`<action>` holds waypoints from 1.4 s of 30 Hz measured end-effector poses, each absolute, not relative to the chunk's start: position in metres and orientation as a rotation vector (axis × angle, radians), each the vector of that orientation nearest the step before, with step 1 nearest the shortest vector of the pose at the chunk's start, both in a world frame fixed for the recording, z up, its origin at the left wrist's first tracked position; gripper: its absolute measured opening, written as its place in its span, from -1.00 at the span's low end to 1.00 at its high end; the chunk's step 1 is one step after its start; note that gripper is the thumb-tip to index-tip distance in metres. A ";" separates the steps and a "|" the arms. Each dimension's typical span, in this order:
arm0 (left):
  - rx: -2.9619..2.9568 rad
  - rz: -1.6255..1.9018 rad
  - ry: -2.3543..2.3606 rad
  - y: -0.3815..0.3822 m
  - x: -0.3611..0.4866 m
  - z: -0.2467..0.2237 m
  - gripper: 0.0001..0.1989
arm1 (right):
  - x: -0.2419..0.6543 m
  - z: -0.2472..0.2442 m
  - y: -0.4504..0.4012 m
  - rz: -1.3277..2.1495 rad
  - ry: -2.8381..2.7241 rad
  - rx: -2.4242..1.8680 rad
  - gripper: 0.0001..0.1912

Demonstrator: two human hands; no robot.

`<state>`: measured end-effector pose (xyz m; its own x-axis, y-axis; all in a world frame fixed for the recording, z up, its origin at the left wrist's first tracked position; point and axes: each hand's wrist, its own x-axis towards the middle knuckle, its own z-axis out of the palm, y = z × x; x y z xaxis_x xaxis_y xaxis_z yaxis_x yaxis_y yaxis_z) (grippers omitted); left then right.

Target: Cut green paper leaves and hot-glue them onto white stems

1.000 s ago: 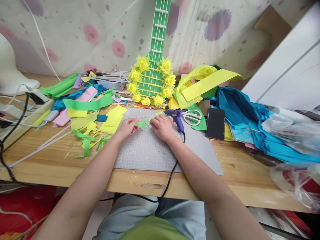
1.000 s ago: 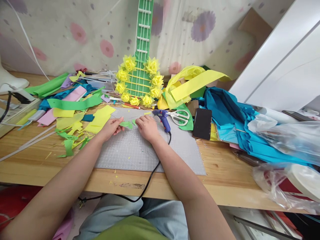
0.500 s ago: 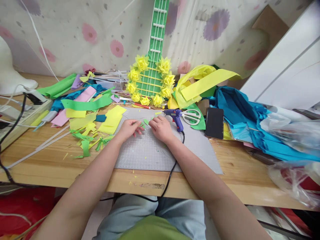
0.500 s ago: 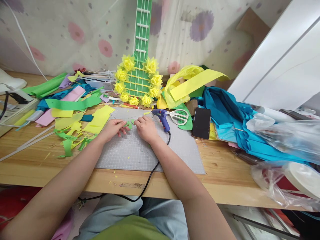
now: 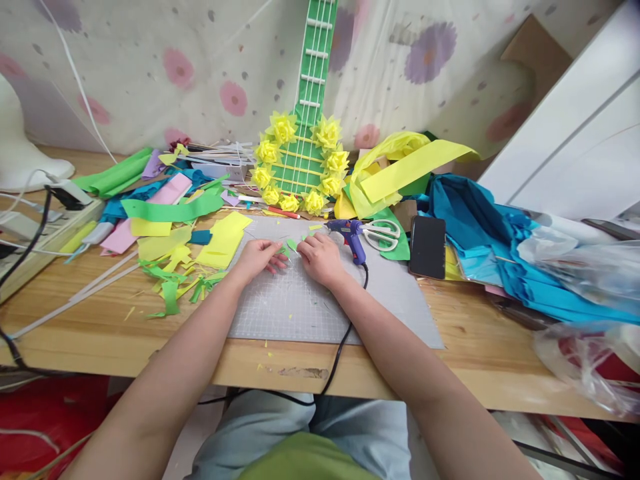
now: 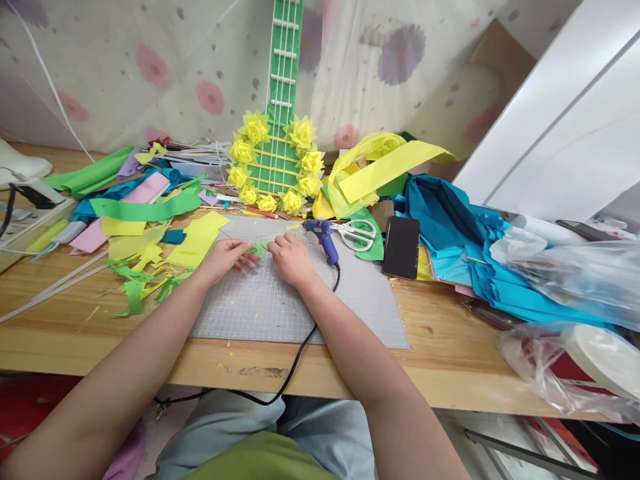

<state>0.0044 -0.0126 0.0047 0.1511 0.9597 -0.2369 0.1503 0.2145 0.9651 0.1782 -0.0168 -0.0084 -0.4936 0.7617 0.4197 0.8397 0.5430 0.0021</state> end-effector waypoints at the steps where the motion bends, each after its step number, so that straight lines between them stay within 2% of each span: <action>1: 1.193 0.874 1.287 -0.012 0.005 0.005 -0.76 | 0.178 -0.008 -0.017 -0.283 -2.410 -1.316 -0.77; 9: 1.145 0.941 1.322 -0.010 0.006 0.002 -0.76 | 0.178 -0.007 -0.019 -0.228 -2.387 -1.318 -0.78; 17: 1.163 1.150 1.336 -0.004 -0.004 0.002 -0.70 | 0.171 -0.005 -0.023 0.043 -2.199 -1.462 -0.86; 23: 1.223 1.254 1.327 -0.002 -0.005 0.000 -0.69 | 0.170 -0.004 -0.024 0.124 -2.199 -1.386 -0.92; 25: 1.246 1.273 1.361 0.001 -0.013 0.002 -0.73 | 0.173 -0.005 -0.023 0.141 -2.156 -1.354 -0.85; 28: 1.383 1.199 1.463 0.008 -0.029 0.004 -0.78 | 0.181 -0.005 -0.021 0.136 -2.071 -1.369 -0.77; 33: 1.786 1.011 1.660 0.015 -0.045 -0.002 -0.77 | 0.191 -0.005 -0.020 0.131 -2.019 -1.447 -0.81; 38: 1.929 0.729 1.807 0.008 -0.038 -0.003 -0.76 | 0.192 -0.004 -0.021 0.139 -2.035 -1.477 -0.83; 42: 2.016 0.729 1.910 0.006 -0.036 0.001 -0.75 | 0.193 -0.006 -0.021 0.155 -2.045 -1.471 -0.84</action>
<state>-0.0361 0.0058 0.0010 0.0049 0.9850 0.1722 0.8494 -0.0950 0.5191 0.1927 -0.0207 -0.0061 -0.1985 0.8927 0.4045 0.8217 0.3766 -0.4278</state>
